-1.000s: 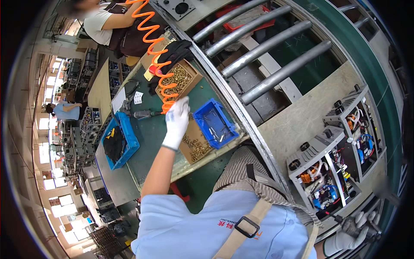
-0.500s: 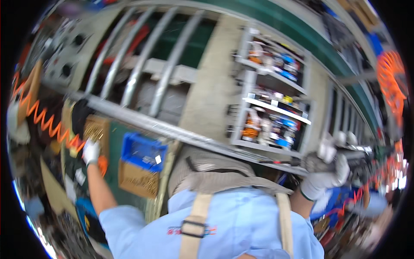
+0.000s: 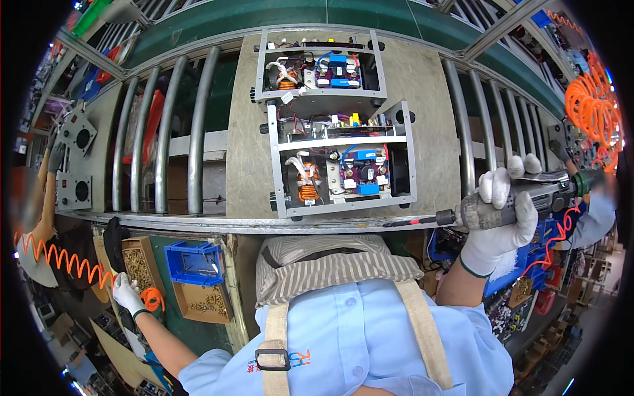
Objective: Assembling electronic components onto a metal chassis using a pneumatic screwdriver and manual wiring on an assembly line.
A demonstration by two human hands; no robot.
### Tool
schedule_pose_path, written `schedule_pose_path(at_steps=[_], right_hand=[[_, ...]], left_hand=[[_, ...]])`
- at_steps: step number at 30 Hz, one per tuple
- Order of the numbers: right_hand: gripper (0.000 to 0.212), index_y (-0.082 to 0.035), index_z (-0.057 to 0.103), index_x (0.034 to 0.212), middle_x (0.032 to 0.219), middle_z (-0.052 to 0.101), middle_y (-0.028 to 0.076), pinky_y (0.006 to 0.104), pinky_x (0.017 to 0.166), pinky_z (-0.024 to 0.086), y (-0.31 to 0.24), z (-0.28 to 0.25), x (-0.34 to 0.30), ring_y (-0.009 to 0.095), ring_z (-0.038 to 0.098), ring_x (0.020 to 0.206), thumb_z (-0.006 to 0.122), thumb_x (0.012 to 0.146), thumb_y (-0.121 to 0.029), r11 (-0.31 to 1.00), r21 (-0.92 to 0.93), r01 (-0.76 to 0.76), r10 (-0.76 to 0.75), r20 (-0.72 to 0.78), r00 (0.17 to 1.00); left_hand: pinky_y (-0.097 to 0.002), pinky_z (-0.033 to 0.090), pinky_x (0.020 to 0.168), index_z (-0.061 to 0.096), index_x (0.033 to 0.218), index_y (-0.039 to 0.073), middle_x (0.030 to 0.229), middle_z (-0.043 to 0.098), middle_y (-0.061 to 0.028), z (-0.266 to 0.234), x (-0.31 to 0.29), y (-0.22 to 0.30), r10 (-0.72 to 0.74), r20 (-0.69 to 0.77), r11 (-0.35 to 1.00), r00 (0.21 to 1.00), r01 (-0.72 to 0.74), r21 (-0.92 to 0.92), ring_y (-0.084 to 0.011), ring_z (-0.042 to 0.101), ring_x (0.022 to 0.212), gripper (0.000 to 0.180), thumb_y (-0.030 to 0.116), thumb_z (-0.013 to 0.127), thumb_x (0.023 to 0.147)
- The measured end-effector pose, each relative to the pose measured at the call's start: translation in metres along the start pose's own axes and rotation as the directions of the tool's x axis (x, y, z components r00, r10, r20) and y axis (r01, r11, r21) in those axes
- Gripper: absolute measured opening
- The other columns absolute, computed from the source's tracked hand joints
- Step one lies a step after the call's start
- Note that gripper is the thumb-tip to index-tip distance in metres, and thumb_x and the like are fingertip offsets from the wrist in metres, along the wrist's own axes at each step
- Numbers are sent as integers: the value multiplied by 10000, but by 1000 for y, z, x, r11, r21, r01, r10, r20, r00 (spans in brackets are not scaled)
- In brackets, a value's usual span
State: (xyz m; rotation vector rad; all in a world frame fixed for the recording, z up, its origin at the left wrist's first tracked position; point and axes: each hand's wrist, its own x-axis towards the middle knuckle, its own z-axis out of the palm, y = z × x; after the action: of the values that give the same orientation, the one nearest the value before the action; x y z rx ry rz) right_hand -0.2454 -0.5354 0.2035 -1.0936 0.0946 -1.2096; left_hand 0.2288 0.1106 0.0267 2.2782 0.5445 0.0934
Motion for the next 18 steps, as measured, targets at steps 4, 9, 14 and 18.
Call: schedule_pose_path(at_steps=[4, 9, 14, 18], right_hand=[[550, 33, 417, 1389, 1216, 594, 164, 306, 630, 421, -4, -12, 9, 131, 520, 681, 569, 884, -122, 999, 29, 39, -40, 22, 999], [551, 44, 400, 1407, 1233, 586, 171, 314, 633, 420, 13, 6, 15, 127, 515, 684, 548, 901, -115, 987, 159, 31, -40, 56, 998], [558, 44, 371, 1428, 1261, 587, 207, 309, 598, 421, 38, 40, 10, 125, 486, 610, 527, 921, -129, 969, 245, -37, 3, 138, 990], [553, -2, 414, 1431, 1300, 599, 193, 363, 702, 502, 47, 50, -3, 180, 625, 730, 573, 907, -77, 975, 216, -58, 34, 115, 993]], left_hand=[[-281, 549, 790, 441, 1402, -76, 1313, 593, -185, -45, -9, 1, 154, 64, 703, 986, -64, -708, -270, 638, 1148, 519, 229, 576, 1004], [-284, 546, 641, 595, 1108, 25, 942, 669, -105, 49, -170, 104, 461, 673, 125, 578, 709, -694, -174, 644, 781, 177, 156, 515, 1017], [-281, 450, 579, 605, 1152, 12, 840, 597, -27, 167, -388, 173, 265, 954, 514, 142, 816, -264, -126, 520, 677, 305, 224, 670, 944], [-245, 457, 597, 592, 1195, -8, 937, 627, -51, 172, -419, 197, 232, 955, 777, -182, 625, -70, -104, 560, 733, 381, 280, 665, 956]])
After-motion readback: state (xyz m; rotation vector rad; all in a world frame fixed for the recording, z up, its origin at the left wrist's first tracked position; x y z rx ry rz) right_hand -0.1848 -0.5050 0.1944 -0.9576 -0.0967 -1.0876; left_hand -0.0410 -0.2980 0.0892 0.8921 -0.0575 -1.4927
